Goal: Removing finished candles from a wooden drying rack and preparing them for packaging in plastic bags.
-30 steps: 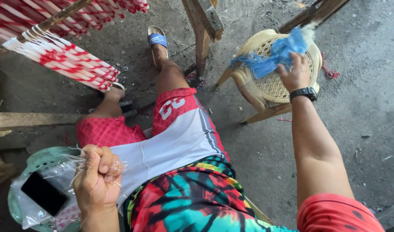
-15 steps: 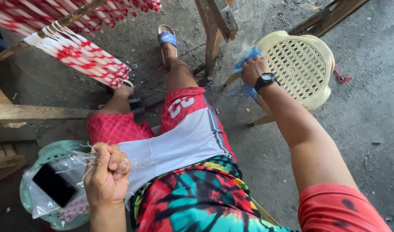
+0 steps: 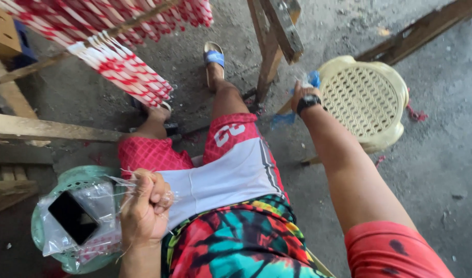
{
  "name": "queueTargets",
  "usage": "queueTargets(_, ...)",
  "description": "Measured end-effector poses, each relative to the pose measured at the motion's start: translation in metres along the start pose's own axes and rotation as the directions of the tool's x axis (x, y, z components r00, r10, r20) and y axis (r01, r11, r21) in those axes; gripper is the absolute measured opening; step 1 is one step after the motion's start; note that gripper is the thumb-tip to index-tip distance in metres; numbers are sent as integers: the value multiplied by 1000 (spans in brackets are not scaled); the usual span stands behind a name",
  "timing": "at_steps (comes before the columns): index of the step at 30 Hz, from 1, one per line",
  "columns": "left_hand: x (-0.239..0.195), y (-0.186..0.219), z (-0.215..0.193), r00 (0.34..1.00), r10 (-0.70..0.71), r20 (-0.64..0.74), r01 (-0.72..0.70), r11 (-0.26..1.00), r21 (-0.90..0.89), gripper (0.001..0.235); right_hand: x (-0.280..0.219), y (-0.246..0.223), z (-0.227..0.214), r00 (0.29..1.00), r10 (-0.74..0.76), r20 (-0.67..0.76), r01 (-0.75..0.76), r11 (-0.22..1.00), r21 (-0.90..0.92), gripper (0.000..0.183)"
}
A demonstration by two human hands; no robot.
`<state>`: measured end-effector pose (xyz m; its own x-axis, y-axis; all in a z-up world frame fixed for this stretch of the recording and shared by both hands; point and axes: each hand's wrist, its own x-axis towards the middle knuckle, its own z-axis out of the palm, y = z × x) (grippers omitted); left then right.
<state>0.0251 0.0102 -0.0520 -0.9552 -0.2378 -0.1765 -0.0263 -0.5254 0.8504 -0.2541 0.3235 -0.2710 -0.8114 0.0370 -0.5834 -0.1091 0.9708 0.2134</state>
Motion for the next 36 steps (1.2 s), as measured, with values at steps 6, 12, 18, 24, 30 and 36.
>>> queueTargets(6,-9,-11,1,999,-17,43,17,1000,7,34,-2,10,43,998,55,-30,-51,992,113,57)
queueTargets(12,2,-10,-5,994,-88,-58,87,996,-24,29,-17,-1,14,998,23,-60,-21,999,37,69)
queueTargets(18,8,-22,-9,996,-87,22,88,992,-87,33,-92,-1,-17,986,-21,-167,39,994,104,72)
queueTargets(24,6,-38,-15,999,-41,-8,41,999,-18,17,-152,-3,-24,716,-131,-686,405,878,256,51)
queueTargets(30,17,-49,-10,993,-49,112,26,980,197,17,-252,-54,-65,665,-286,-689,746,215,630,31)
queueTargets(36,12,-53,-5,986,10,168,-82,903,422,21,-291,-116,-78,402,-597,-694,803,-134,581,68)
